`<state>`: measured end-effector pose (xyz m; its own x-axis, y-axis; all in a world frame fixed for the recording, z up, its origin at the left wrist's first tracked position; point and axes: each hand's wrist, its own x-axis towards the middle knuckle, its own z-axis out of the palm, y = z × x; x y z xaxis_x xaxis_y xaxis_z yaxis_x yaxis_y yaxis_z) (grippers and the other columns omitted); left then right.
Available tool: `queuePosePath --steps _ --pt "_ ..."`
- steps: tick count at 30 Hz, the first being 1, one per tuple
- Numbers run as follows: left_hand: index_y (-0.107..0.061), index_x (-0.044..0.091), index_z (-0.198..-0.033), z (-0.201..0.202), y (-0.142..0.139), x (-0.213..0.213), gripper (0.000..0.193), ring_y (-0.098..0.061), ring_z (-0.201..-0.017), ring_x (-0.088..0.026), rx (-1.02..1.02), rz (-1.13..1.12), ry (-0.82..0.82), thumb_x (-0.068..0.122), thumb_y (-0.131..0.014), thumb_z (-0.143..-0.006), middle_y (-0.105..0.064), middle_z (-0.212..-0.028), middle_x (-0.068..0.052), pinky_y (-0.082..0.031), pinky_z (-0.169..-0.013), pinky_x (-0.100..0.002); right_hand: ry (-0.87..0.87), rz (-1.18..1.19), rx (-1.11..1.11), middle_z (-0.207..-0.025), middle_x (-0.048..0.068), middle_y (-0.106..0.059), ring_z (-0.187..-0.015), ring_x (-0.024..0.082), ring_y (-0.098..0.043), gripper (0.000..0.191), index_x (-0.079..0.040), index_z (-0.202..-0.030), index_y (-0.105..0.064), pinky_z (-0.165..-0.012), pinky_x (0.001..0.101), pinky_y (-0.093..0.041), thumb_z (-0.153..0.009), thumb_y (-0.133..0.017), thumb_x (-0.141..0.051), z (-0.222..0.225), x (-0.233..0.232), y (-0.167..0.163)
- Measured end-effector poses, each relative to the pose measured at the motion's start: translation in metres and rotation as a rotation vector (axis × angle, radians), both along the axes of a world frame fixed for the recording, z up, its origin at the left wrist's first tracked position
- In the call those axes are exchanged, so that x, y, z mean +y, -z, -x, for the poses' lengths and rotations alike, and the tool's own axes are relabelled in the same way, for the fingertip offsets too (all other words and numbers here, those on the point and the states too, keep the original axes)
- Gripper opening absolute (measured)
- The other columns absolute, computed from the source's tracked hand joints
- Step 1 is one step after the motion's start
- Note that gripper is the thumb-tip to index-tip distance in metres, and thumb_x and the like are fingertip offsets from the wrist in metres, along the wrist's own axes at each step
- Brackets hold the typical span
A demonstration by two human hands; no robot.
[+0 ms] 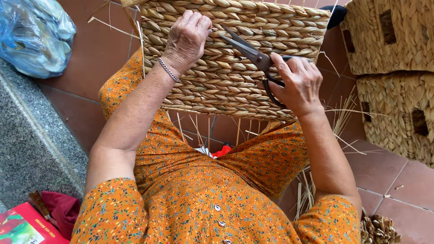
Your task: The person sits on the floor with a water hyacinth basket frame on their lap and weaves dried strands around the rim, tucking and tightening them by hand. They pick up new strands from the floor, trim excess material with scissors, and rotate the basket to work around its sides.
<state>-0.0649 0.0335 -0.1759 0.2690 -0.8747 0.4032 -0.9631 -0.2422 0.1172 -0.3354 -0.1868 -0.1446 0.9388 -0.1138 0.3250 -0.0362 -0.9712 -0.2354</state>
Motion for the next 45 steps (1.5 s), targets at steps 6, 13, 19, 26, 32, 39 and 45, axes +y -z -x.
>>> queuePosePath --steps 6,13,19,26,32,39,45 --pt "-0.059 0.006 -0.107 0.001 0.0 0.001 0.019 -0.064 -0.09 -0.023 -0.042 -0.009 0.009 0.004 -0.074 -0.095 -0.06 -0.094 -0.008 -0.057 -0.078 -0.034 -0.05 0.04 0.017 -0.096 0.003 -0.059 -0.093 0.025 -0.063 0.079 -0.019 -0.148 -0.061 -0.08 0.0413 -0.049 -0.077 -0.092 -0.032 -0.014 -0.002 0.023" --pt "-0.061 0.005 -0.11 0.004 -0.003 0.0 0.022 -0.066 -0.087 -0.023 -0.058 -0.021 -0.008 -0.001 -0.07 -0.091 -0.06 -0.096 -0.008 -0.058 -0.072 -0.033 -0.054 0.14 0.033 -0.094 0.003 -0.057 -0.091 0.023 -0.063 0.084 -0.016 -0.154 -0.058 -0.078 0.0407 -0.048 -0.079 -0.092 -0.036 -0.017 0.005 0.038" --pt "-0.059 0.005 -0.105 0.008 -0.008 -0.003 0.014 -0.069 -0.084 -0.02 -0.063 0.059 -0.015 0.005 -0.073 -0.101 -0.055 -0.099 -0.009 -0.059 -0.064 -0.032 -0.069 0.2 0.033 -0.091 0.002 -0.056 -0.086 0.021 -0.062 0.086 -0.013 -0.154 -0.057 -0.075 0.0393 -0.049 -0.08 -0.09 -0.041 -0.023 0.006 0.049" --pt "-0.057 0.005 -0.103 0.006 -0.001 0.0 0.013 -0.07 -0.085 -0.022 -0.035 0.075 -0.033 0.004 -0.07 -0.099 -0.052 -0.103 -0.009 -0.059 -0.066 -0.034 -0.126 0.205 0.013 -0.082 0.002 -0.057 -0.073 0.019 -0.063 0.079 -0.01 -0.15 -0.057 -0.067 0.0378 -0.051 -0.086 -0.088 -0.045 -0.024 0.0 0.058" --pt "-0.057 0.002 -0.103 -0.001 -0.008 0.007 0.011 -0.067 -0.071 -0.019 0.254 0.124 -0.133 -0.003 -0.067 -0.102 -0.057 -0.105 -0.011 -0.06 -0.062 -0.029 -0.125 0.198 0.036 -0.083 0.0 -0.06 -0.071 0.017 -0.062 0.077 -0.009 -0.149 -0.062 -0.065 0.0355 -0.049 -0.086 -0.088 -0.044 -0.018 -0.005 0.051" --pt "-0.057 0.003 -0.098 0.003 -0.049 0.018 0.009 -0.076 -0.08 -0.017 0.889 0.19 -0.091 -0.006 -0.057 -0.097 -0.071 -0.093 -0.008 -0.065 -0.067 -0.027 0.088 0.125 -0.025 -0.087 0.003 -0.056 -0.078 0.021 -0.056 0.071 -0.012 -0.139 -0.065 -0.071 0.0391 -0.038 -0.09 -0.086 -0.059 0.037 -0.025 0.022" --pt "-0.069 0.008 -0.105 0.014 -0.024 -0.059 0.017 -0.072 -0.087 -0.022 0.349 0.207 0.19 -0.006 -0.069 -0.095 -0.073 -0.094 -0.009 -0.06 -0.081 -0.033 0.158 0.128 -0.018 -0.09 0.003 -0.053 -0.084 0.022 -0.056 0.071 -0.009 -0.138 -0.065 -0.077 0.0399 -0.038 -0.095 -0.079 -0.065 0.056 -0.044 0.027"
